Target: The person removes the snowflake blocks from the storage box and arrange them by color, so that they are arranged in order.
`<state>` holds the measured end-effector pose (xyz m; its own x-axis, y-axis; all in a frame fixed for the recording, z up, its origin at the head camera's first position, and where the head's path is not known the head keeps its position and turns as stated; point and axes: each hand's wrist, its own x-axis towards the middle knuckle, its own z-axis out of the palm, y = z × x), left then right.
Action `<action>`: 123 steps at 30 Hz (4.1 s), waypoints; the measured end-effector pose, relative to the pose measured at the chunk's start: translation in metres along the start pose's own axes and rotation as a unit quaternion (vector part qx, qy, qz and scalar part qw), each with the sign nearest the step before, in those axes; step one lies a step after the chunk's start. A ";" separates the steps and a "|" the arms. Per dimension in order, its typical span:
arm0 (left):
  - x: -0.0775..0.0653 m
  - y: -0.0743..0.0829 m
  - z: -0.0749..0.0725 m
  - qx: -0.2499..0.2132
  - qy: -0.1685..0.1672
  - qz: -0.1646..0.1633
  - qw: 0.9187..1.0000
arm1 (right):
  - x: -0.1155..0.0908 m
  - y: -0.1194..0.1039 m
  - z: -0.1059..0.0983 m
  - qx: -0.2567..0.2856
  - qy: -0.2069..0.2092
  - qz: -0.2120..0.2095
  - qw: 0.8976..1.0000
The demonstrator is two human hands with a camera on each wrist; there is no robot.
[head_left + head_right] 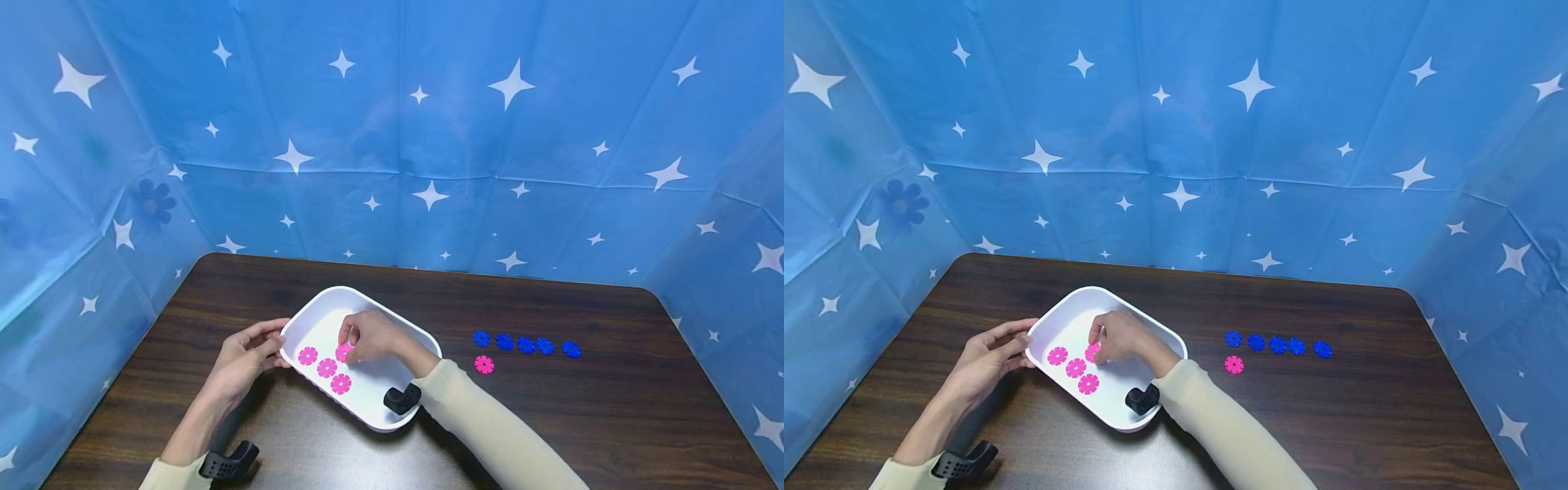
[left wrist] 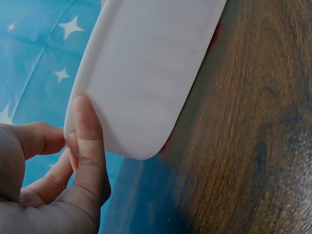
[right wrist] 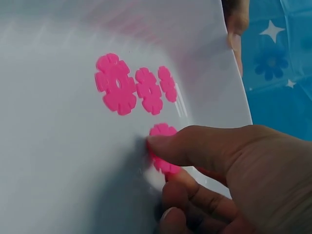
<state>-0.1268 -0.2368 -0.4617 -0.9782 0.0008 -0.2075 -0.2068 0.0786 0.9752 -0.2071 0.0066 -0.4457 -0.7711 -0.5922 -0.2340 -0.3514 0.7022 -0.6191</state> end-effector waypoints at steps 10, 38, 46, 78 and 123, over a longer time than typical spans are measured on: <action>-0.001 0.000 0.001 0.002 0.002 -0.006 1.000 | -0.003 0.004 -0.008 0.032 -0.019 -0.026 0.999; 0.001 0.002 0.000 0.005 0.003 -0.015 1.000 | -0.091 0.024 -0.058 0.122 0.113 -0.075 0.983; 0.000 0.002 0.000 0.006 0.004 -0.015 1.000 | -0.115 0.042 -0.064 0.152 0.158 -0.055 0.974; -0.001 0.003 0.000 0.005 0.006 -0.016 1.000 | -0.192 0.171 -0.067 0.140 0.209 0.141 0.957; 0.001 0.000 0.000 -0.003 0.001 -0.013 1.000 | -0.156 0.081 -0.067 0.073 0.180 -0.033 0.980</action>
<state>-0.1275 -0.2365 -0.4617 -0.9724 -0.0029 -0.2332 -0.2328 0.0717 0.9699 -0.1511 0.1822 -0.4092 -0.8956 -0.4388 0.0734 -0.3477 0.5874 -0.7308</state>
